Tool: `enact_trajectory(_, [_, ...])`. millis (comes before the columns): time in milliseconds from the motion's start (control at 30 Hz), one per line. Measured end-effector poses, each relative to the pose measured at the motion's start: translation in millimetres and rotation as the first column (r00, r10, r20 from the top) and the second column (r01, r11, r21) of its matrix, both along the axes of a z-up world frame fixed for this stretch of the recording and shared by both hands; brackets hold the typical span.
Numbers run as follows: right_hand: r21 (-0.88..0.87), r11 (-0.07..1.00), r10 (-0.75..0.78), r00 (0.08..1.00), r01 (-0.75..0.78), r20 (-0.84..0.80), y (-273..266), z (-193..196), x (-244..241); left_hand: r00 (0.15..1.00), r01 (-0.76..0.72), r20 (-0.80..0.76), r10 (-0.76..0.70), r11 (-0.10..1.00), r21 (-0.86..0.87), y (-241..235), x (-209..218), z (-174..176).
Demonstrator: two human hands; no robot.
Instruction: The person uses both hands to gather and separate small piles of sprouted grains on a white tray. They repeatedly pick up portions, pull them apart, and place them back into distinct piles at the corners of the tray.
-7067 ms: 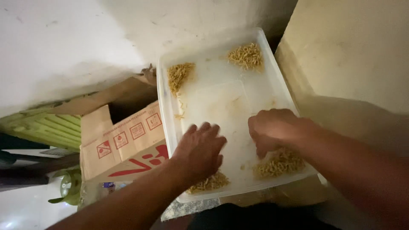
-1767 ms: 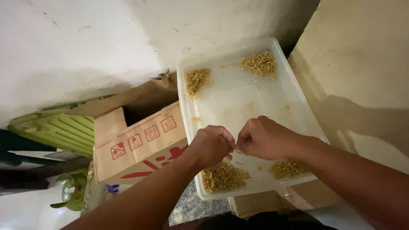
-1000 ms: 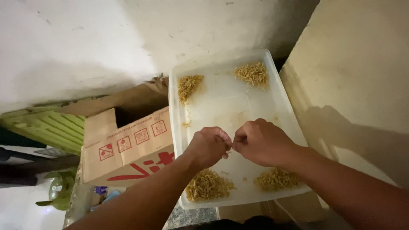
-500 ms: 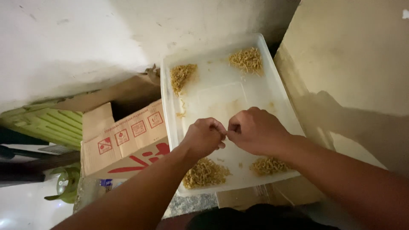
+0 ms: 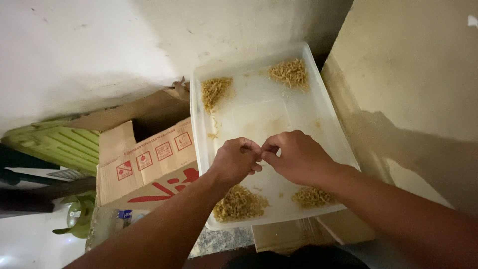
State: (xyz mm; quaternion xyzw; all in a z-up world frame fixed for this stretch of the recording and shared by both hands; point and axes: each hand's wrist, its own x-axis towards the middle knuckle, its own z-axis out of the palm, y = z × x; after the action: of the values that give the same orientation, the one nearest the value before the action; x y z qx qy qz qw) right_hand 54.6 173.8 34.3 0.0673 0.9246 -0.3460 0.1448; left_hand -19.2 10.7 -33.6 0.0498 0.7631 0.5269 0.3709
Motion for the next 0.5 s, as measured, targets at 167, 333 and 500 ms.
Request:
enact_trajectory(167, [-0.015, 1.000, -0.020, 0.999, 0.020, -0.043, 2, 4, -4, 0.999, -0.038, -0.017, 0.039, 0.998, 0.042, 2, -4, 2])
enact_trajectory(333, [0.010, 0.998, -0.066, 0.997, 0.066, -0.031, 0, 2, -2, 0.999, -0.010, -0.051, 0.008, 0.999, -0.038, 5, 1, 1])
enact_trajectory(500, [-0.055, 0.991, -0.118, 0.993, 0.120, 0.031, 1, -5, 0, 0.983, 0.042, -0.177, -0.043, 0.999, -0.007, -1, 9, 1])
